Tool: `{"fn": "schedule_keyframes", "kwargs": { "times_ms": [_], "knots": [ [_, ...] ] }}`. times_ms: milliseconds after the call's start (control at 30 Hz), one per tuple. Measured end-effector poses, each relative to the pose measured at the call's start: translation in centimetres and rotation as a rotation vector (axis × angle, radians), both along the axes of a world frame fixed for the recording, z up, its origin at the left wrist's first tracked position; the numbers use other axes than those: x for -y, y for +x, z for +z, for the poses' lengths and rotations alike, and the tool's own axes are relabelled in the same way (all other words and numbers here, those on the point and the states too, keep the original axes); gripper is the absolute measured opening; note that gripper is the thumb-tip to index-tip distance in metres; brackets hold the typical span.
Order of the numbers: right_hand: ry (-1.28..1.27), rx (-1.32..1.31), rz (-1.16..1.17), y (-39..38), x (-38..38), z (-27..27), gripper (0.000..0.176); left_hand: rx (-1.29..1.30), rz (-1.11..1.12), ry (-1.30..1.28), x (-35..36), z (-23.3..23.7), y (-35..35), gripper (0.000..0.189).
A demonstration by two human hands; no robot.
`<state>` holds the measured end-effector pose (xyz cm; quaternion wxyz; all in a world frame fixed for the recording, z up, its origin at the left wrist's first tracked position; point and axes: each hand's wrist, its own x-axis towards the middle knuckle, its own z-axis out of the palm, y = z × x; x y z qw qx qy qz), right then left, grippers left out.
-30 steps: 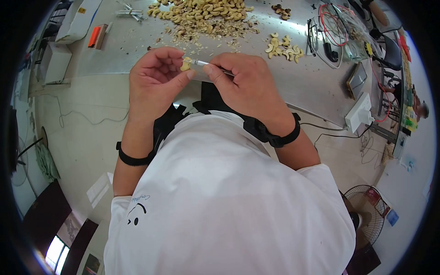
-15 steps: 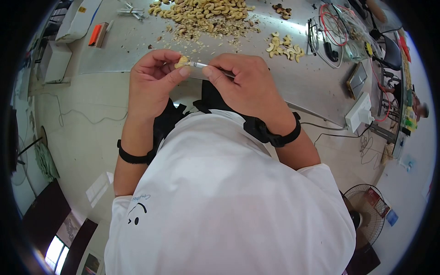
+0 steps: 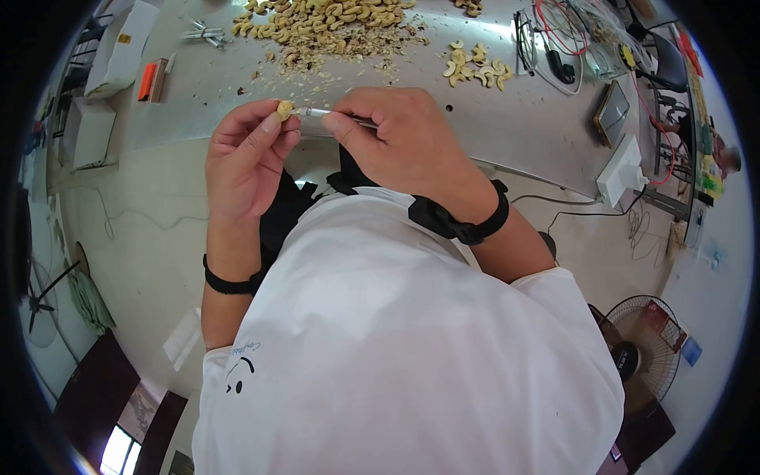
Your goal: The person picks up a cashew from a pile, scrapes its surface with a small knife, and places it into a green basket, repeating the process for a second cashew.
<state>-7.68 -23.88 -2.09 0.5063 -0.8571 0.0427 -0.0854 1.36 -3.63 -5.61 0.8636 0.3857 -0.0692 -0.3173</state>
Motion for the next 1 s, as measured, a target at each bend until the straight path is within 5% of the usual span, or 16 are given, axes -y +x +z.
{"fn": "schedule_keyframes", "kwargs": {
  "times_ms": [1000],
  "knots": [
    [-0.11,0.152,-0.034,0.6,-0.5,-0.3,0.015,-0.043,-0.017,0.002,0.1,0.4,0.6,0.014]
  ]
}}
